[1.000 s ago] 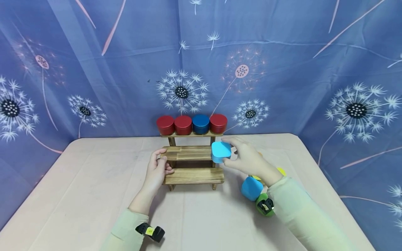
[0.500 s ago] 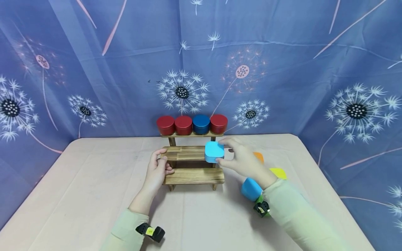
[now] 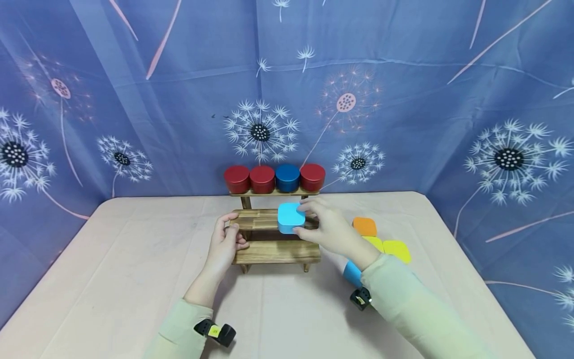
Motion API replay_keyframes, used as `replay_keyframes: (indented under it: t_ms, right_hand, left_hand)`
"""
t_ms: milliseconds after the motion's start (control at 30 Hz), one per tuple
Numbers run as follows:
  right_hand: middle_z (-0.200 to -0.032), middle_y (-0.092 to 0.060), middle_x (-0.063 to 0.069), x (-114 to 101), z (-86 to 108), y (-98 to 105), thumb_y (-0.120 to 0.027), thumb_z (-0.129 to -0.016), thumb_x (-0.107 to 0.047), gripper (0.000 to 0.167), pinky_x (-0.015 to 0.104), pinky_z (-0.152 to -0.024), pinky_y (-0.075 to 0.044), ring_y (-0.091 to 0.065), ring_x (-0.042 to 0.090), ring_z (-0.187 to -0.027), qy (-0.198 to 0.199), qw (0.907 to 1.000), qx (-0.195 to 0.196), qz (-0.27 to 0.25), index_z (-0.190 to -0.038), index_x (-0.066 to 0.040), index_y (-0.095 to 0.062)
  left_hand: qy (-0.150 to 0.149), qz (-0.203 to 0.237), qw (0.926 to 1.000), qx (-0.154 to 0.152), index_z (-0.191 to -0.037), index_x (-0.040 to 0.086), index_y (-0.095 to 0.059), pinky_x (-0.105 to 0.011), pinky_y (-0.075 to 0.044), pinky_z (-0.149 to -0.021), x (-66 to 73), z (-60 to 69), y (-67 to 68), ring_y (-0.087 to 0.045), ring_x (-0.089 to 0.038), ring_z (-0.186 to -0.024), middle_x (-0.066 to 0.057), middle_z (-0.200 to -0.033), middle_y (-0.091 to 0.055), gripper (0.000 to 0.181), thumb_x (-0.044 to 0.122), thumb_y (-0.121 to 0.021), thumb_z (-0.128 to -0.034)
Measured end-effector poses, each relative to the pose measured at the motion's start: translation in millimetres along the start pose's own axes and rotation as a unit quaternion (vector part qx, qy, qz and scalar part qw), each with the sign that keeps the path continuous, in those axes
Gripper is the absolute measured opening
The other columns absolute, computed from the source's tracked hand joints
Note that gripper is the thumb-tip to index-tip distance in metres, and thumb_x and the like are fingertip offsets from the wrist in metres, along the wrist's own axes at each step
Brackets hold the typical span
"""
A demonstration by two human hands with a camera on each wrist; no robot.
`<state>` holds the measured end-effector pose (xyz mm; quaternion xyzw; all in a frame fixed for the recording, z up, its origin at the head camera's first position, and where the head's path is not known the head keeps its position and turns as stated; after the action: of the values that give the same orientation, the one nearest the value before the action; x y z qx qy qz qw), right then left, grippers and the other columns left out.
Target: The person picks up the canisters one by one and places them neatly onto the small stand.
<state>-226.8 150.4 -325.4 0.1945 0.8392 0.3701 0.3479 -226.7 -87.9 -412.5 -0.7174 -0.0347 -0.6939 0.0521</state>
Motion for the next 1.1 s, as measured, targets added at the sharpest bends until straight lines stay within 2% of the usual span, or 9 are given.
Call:
replay_keyframes:
  t_ms: [200,367,633,1100]
  right_hand:
    - [-0.124,-0.058,0.015,-5.7,-3.9,-6.8,-0.077,-0.077,-0.018,0.046,0.037,-0.076,-0.057,-0.065,0.023,-0.091,-0.015,0.9997,-0.02,-0.002,-0.116,0.0,-0.061]
    - [-0.125,-0.057,0.013,-9.2,-7.5,-14.2,-0.077,-0.078,-0.02,0.045,0.038,-0.08,-0.056,-0.065,0.022,-0.093,-0.029,0.9993,-0.022,-0.008,-0.117,-0.002,-0.061]
    - [-0.125,-0.056,0.016,-17.6,-15.8,-27.0,-0.078,-0.077,-0.013,0.042,0.035,-0.079,-0.057,-0.066,0.025,-0.091,-0.009,0.9991,0.0,-0.042,-0.112,0.001,-0.06]
    - [-0.115,-0.056,0.013,-28.2,-31.0,-39.7,-0.079,-0.076,-0.018,0.04,0.035,-0.085,-0.055,-0.064,0.022,-0.094,-0.026,0.9993,0.025,-0.014,-0.108,0.0,-0.063]
  left_hand:
    - [-0.003,-0.001,1.0,0.001,-0.131,0.006,-0.041,-0.029,-0.057,-0.068,0.8,1.5,1.0,-0.051,-0.014,-0.065,-0.006,-0.077,-0.045,0.032,0.009,-0.036,-0.099]
    - [-0.001,-0.008,1.0,0.001,-0.13,0.007,-0.042,-0.028,-0.057,-0.067,-0.1,1.1,0.9,-0.051,-0.014,-0.066,-0.007,-0.077,-0.045,0.032,0.009,-0.036,-0.099]
    - [0.0,-0.013,0.9999,0.002,-0.129,0.008,-0.043,-0.029,-0.057,-0.067,0.0,1.2,0.8,-0.052,-0.015,-0.066,-0.007,-0.077,-0.045,0.031,0.01,-0.036,-0.099]
    - [-0.001,-0.004,1.0,-0.004,-0.131,0.007,-0.041,-0.029,-0.057,-0.068,0.0,0.2,1.0,-0.051,-0.015,-0.066,-0.007,-0.077,-0.045,0.032,0.01,-0.037,-0.0994]
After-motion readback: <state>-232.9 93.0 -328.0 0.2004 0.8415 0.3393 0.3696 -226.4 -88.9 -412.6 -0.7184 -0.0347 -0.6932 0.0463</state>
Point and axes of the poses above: each hand's wrist, its own z-axis away from the middle knuckle, its own y-axis out of the back of the hand, x = y × z, the point moved 4 cm from there along -z, towards the middle knuckle
